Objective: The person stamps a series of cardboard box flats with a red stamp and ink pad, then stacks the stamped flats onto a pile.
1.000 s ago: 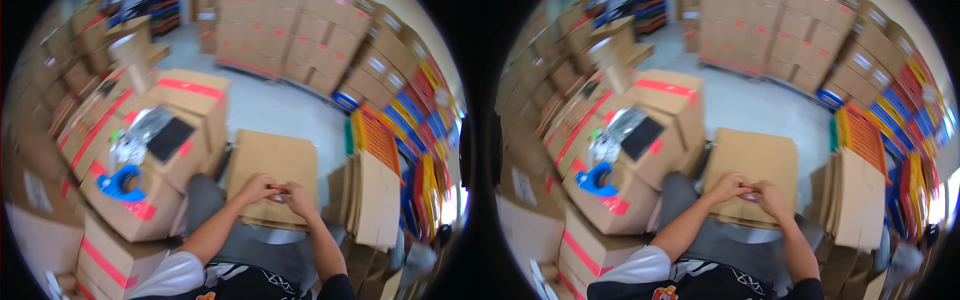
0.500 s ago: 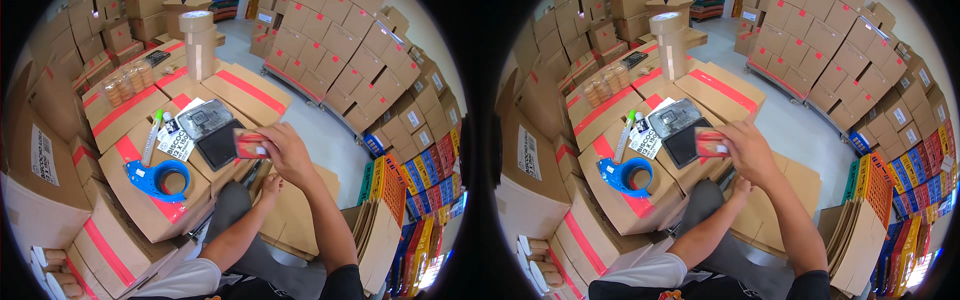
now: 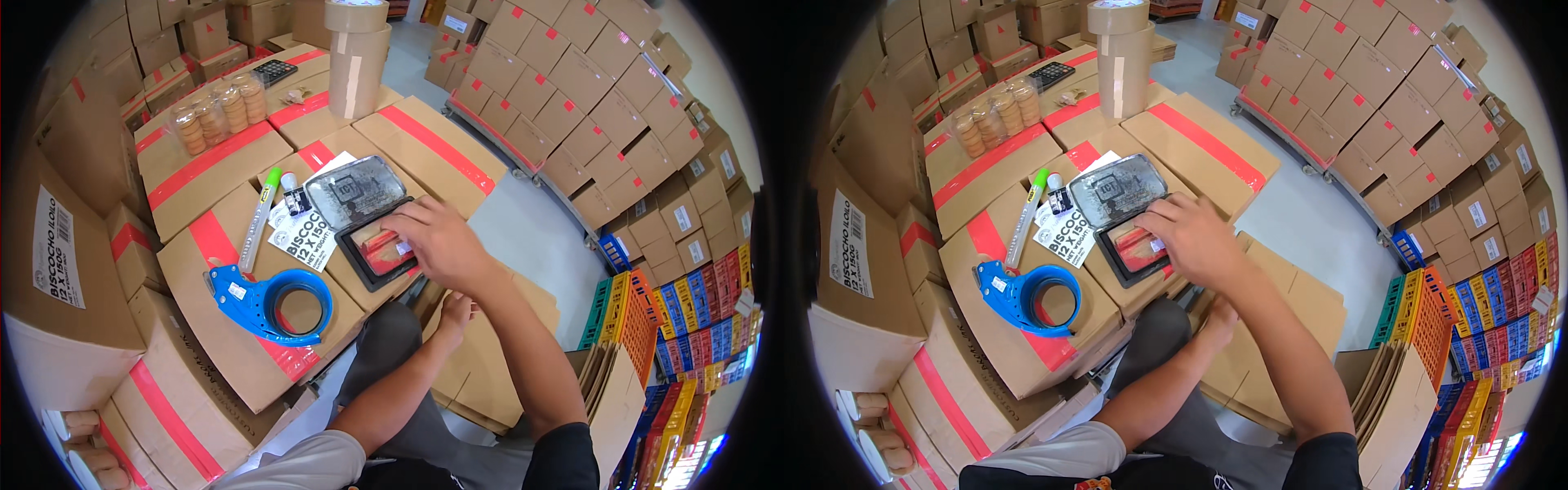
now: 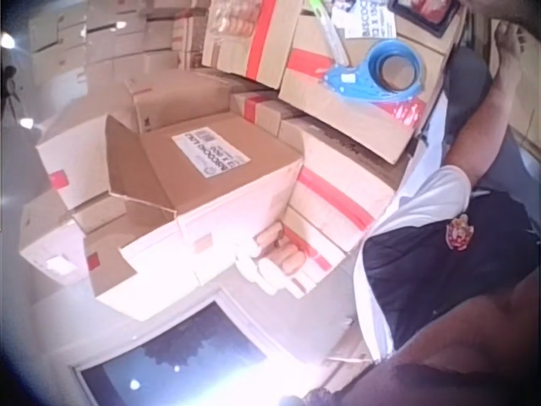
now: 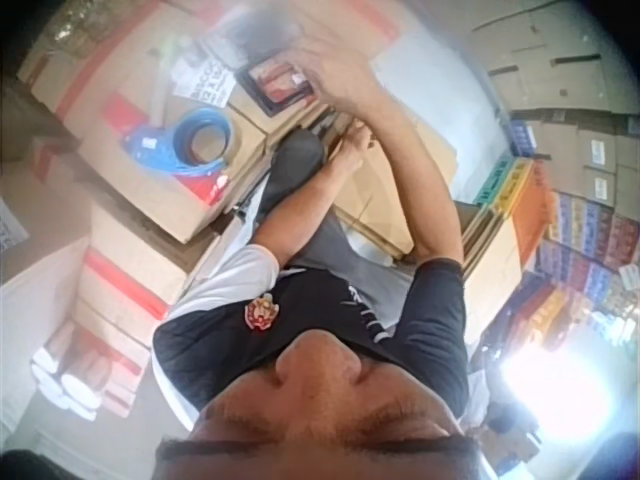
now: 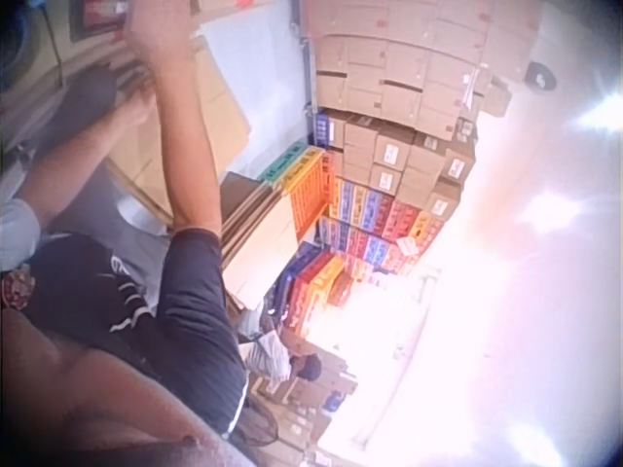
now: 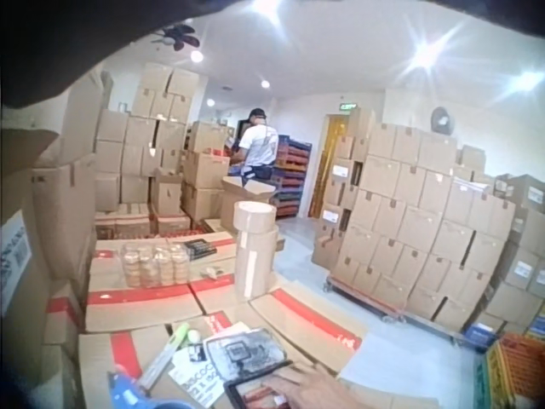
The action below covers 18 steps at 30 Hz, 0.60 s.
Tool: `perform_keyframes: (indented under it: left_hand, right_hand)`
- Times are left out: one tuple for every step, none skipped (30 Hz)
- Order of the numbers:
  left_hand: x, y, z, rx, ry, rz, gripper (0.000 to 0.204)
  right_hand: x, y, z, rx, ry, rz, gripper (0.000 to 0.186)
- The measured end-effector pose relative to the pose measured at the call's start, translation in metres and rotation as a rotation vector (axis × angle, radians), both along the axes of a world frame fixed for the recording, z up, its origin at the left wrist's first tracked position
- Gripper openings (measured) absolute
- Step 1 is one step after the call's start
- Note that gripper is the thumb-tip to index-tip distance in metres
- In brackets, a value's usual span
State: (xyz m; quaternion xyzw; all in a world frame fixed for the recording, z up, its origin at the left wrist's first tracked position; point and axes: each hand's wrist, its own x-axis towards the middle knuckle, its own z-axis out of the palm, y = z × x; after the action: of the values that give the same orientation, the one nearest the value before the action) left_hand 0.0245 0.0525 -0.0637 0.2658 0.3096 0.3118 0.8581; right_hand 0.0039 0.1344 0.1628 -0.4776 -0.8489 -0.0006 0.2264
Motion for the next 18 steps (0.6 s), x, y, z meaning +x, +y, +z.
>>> perform_keyframes:
  left_hand:
    - [0.001,0.001,0.000,-0.012,0.016,-0.016,0.030]
    - [0.003,0.001,-0.001,-0.025,0.031,-0.032,0.031]
    - [0.003,0.002,-0.001,-0.039,0.049,-0.049,0.031]
    - [0.004,0.001,-0.001,-0.038,0.043,-0.044,0.030]
    - [0.005,0.001,-0.001,-0.038,0.038,-0.039,0.030]
    - [0.006,0.002,-0.001,-0.032,0.031,-0.030,0.029]
    - [0.007,0.001,0.000,-0.031,-0.005,0.024,0.028]
    - [0.008,-0.002,0.000,-0.029,-0.040,0.078,0.027]
    - [0.010,-0.006,0.000,-0.025,-0.079,0.128,0.025]
    - [0.009,-0.007,-0.001,-0.013,-0.081,0.130,0.023]
    - [0.007,-0.006,-0.004,-0.001,-0.084,0.132,0.020]
    - [0.005,-0.001,-0.003,0.018,-0.088,0.138,0.018]
    - [0.003,-0.002,0.009,-0.006,-0.070,0.141,0.016]
    - [0.003,-0.006,0.022,-0.031,-0.051,0.144,0.013]
    - [0.001,-0.005,0.026,-0.032,-0.055,0.152,0.012]
    - [-0.001,-0.006,0.030,-0.034,-0.056,0.153,0.010]
    - [0.000,-0.007,0.027,-0.015,-0.083,0.144,0.009]
    - [-0.005,-0.003,0.017,-0.004,-0.072,0.132,0.010]
  right_hand:
    - [-0.001,-0.001,-0.003,-0.014,-0.033,0.006,0.037]
    - [-0.002,-0.001,-0.005,-0.029,-0.066,0.012,0.038]
    - [-0.005,-0.001,-0.002,-0.017,-0.026,0.011,0.038]
    - [-0.007,0.000,0.004,-0.005,0.014,0.011,0.038]
    - [-0.008,0.000,0.007,0.007,0.055,0.010,0.039]
    - [-0.007,0.000,0.007,0.031,0.053,0.002,0.039]
    - [-0.006,0.000,0.007,0.054,0.052,-0.005,0.039]
    - [-0.005,-0.001,0.006,0.077,0.051,-0.013,0.039]
    - [-0.005,-0.002,0.003,0.033,0.023,-0.001,0.039]
    - [-0.007,-0.002,-0.003,-0.011,-0.004,0.010,0.040]
    - [-0.008,-0.001,-0.004,-0.055,-0.031,0.021,0.040]
    - [-0.012,0.000,0.003,-0.078,-0.065,0.039,0.044]
    - [-0.010,-0.001,0.005,-0.028,-0.002,0.033,0.046]
    - [-0.008,-0.003,0.008,0.023,0.060,0.027,0.047]
    - [-0.010,-0.002,0.010,0.077,0.125,0.036,0.049]
    - [-0.010,-0.003,0.009,0.107,0.174,-0.006,0.047]
    - [-0.008,-0.003,0.001,0.038,0.159,0.002,0.047]
    - [-0.010,0.000,-0.014,-0.029,0.157,0.031,0.046]
